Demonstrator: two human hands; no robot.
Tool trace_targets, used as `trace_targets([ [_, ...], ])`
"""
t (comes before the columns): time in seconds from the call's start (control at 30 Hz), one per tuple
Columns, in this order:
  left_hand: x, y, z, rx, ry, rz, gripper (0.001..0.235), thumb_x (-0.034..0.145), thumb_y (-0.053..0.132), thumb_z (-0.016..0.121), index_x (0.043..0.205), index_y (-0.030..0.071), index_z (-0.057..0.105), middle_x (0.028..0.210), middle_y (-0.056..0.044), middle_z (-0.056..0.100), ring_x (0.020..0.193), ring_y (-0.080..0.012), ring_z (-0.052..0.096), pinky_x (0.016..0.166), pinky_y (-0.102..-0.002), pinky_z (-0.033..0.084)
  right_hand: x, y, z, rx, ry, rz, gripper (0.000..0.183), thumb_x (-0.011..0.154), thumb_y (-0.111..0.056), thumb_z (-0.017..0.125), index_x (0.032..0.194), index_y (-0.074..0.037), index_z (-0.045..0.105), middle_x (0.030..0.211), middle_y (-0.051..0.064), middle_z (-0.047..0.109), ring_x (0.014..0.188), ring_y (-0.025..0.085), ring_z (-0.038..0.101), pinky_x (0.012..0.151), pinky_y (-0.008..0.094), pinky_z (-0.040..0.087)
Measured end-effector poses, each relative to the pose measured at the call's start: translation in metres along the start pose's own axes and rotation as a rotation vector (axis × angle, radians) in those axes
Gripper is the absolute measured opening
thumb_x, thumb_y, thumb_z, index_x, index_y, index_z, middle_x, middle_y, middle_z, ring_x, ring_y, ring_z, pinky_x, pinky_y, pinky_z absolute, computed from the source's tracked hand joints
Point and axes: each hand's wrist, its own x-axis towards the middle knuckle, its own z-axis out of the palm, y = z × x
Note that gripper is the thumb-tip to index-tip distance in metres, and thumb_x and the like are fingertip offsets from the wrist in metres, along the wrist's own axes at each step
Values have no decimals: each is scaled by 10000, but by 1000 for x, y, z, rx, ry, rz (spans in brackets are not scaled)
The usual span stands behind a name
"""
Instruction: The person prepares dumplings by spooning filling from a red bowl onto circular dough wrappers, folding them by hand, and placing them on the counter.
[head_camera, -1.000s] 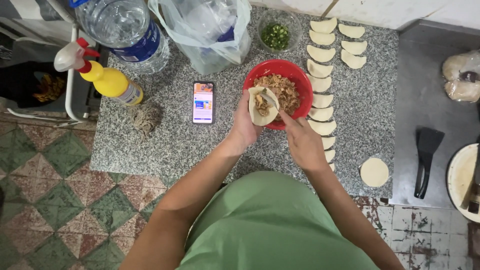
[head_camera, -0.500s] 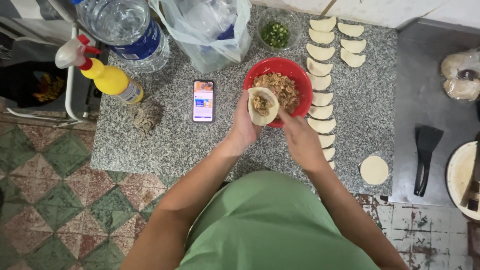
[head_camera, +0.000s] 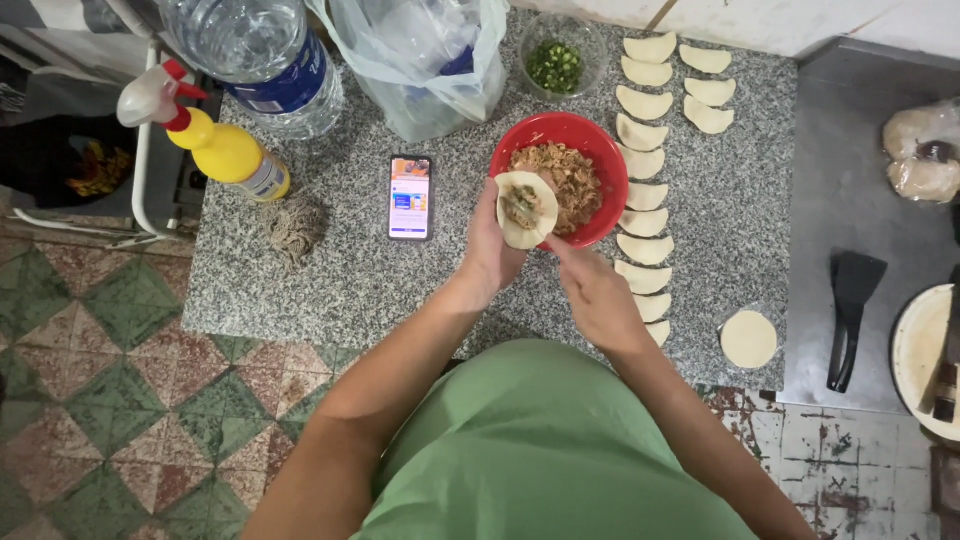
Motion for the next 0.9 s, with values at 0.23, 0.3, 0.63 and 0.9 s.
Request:
trace_targets([
  [0.23,-3,-5,2,-38,60,-18,614,1050,534,458,1490,106,495,1511,-172,503,1375,-397,489,1137,-570,441,-2,-20,-11,48,60,25,470,1077,-170,450,1543,-201,510,1384,289,584,1315,490,524,1105,596,409],
  [0.3,5,-5,-10,-7,33,-12,635,1043,567,488,1479,107,514,1501,-180,517,1367,-395,511,1120,-551,465,-5,-31,-17,85,106,60,471,1087,-149,425,1551,-174,496,1392,288,573,1326,487,515,1099,599,400],
  [0.63,-13,-3,1,-52,22,58,606,1043,566,480,1439,113,559,1466,-177,552,1335,-388,542,1109,-565,476,-22,0,-5,28,31,74,468,1071,-196,449,1533,-218,524,1419,213,598,1359,420,517,1130,559,399],
  [0.9,-1,-15,-14,-36,-23,45,588,1059,544,455,1438,106,562,1459,-175,559,1333,-393,537,1139,-562,447,-11,-16,-11,-43,-8,82,483,1072,-172,437,1544,-249,504,1383,236,599,1332,440,538,1111,582,416],
])
